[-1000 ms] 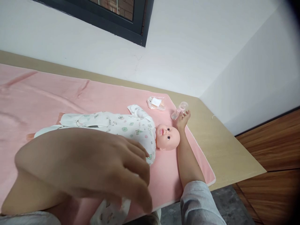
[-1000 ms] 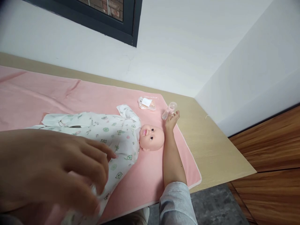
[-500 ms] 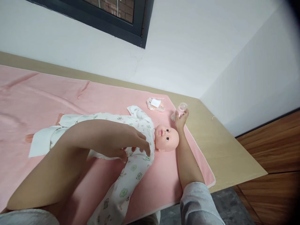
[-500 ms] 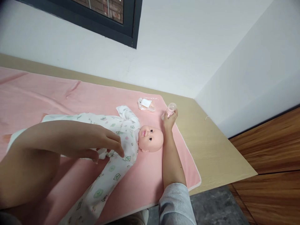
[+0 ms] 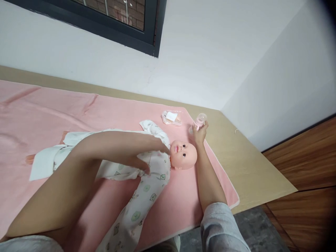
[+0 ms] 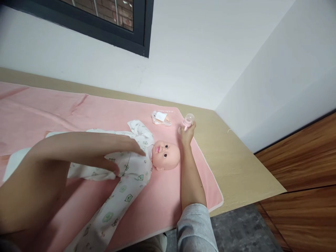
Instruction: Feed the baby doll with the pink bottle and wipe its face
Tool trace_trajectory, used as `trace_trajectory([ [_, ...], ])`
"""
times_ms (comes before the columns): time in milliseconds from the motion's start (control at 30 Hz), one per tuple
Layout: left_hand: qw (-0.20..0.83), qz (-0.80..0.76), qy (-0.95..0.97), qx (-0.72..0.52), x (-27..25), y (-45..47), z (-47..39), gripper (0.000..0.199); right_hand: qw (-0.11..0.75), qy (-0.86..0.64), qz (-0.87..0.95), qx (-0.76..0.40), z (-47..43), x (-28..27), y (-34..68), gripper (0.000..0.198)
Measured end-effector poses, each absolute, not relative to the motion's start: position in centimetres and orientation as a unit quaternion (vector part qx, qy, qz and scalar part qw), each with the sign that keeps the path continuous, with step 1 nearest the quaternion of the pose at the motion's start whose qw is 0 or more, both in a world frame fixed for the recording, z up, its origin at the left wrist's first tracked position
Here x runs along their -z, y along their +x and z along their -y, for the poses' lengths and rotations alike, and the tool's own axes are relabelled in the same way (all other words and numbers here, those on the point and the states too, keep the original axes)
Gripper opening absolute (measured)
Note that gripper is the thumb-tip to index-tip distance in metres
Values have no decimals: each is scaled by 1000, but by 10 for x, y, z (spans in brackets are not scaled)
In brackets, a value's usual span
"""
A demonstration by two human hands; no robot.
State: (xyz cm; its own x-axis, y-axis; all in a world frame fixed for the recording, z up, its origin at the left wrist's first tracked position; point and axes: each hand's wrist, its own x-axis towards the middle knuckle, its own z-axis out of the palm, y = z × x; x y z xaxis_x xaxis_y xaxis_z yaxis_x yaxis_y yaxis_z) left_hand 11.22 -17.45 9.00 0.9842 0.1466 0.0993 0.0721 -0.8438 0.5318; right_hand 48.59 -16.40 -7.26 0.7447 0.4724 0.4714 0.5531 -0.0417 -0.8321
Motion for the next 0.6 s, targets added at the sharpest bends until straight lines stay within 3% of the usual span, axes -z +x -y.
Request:
trace_trajectory([
  [100, 259, -41, 963, -55, -91, 119, 164, 48, 609, -700, 372, 39, 165, 49, 478, 85],
  [267, 226, -124, 957, -134, -83, 130, 148, 59, 626, -634, 453, -28, 177, -4, 447, 85],
  [600, 279, -157, 907, -272, -77, 137, 151, 70, 599, -507, 596, -173, 227, -54, 333, 80],
])
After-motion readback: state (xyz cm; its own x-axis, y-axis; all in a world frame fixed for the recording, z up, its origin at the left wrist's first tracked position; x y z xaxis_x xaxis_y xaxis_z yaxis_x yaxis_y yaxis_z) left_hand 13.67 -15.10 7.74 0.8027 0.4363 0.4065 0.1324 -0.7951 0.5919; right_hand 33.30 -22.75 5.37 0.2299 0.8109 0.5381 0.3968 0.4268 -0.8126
